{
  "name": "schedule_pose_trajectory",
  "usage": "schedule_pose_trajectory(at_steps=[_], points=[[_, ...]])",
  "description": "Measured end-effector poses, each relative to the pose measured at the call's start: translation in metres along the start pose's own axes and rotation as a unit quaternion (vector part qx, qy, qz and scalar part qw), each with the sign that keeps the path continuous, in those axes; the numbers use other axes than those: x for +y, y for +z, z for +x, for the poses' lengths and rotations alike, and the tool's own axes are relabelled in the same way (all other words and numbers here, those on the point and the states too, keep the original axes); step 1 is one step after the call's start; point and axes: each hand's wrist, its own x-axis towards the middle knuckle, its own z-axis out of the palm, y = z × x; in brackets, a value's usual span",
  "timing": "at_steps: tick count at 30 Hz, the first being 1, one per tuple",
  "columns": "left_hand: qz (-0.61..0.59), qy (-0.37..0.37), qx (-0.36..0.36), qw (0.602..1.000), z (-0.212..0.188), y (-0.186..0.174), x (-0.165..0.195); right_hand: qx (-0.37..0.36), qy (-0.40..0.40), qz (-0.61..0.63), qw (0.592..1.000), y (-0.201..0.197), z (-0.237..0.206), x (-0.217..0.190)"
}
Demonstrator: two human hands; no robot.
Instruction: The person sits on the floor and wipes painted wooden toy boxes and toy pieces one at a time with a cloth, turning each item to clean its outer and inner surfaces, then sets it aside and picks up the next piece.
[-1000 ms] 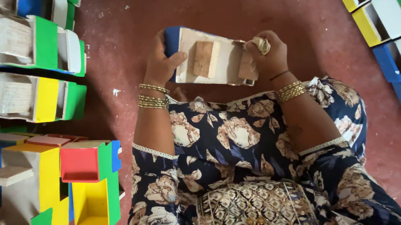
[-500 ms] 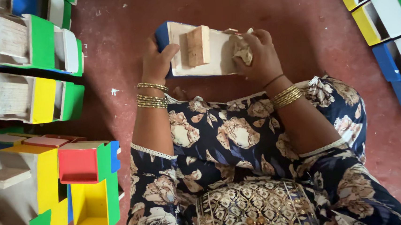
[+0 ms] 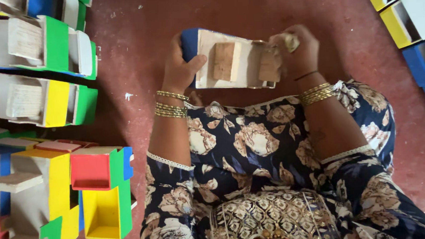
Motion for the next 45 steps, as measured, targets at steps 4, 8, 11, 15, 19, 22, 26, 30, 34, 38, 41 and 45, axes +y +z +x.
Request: schedule_pose_trajectory(at_steps=[4,8,11,15,19,22,26,30,34,38,41,45], points=[[0.002,-0.005,0.010,1.000,0.004,-0.001,0.000,0.031,-0.044,-0.004,0.999,-0.013,0.004,-0.021],[0.021,-0.007,-0.004,1.000,0.006,0.003,0.004,-0.126,-0.070,-0.152,0.978,0.016,-0.014,-0.051],[0.026,0.029,-0.006,0.999,0.000,0.003,0.011,-0.191,-0.059,-0.254,0.946,0.036,-0.029,-0.060],[0.022,0.011,0.001,1.000,-0.004,0.002,0.018,-0.202,-0.104,-0.331,0.916,0.041,-0.038,-0.060],[0.052,-0.001,0.023,0.998,-0.001,0.005,0.017,-0.210,-0.094,-0.347,0.909,0.034,-0.045,-0.071],[0.055,-0.034,0.037,0.997,-0.004,0.002,0.011,-0.291,-0.042,-0.314,0.903,0.031,-0.050,-0.090],[-0.017,-0.012,0.035,0.999,-0.001,-0.002,0.002,-0.372,0.008,-0.203,0.906,0.016,-0.045,-0.110],[-0.003,0.020,0.023,1.000,-0.002,0.001,0.000,-0.362,0.190,0.097,0.907,-0.010,-0.025,-0.108],[0.030,0.017,0.025,0.999,-0.002,0.003,0.005,-0.140,-0.084,0.004,0.986,-0.009,-0.016,-0.096],[0.027,0.011,0.025,0.999,-0.001,0.006,0.010,-0.162,-0.085,-0.059,0.981,0.028,-0.034,-0.096],[0.002,0.010,0.038,0.999,-0.002,0.008,0.010,-0.260,-0.076,-0.084,0.959,0.046,-0.053,-0.106],[0.000,-0.007,0.052,0.999,-0.002,0.005,0.006,-0.219,-0.162,-0.047,0.961,0.039,-0.064,-0.125]])
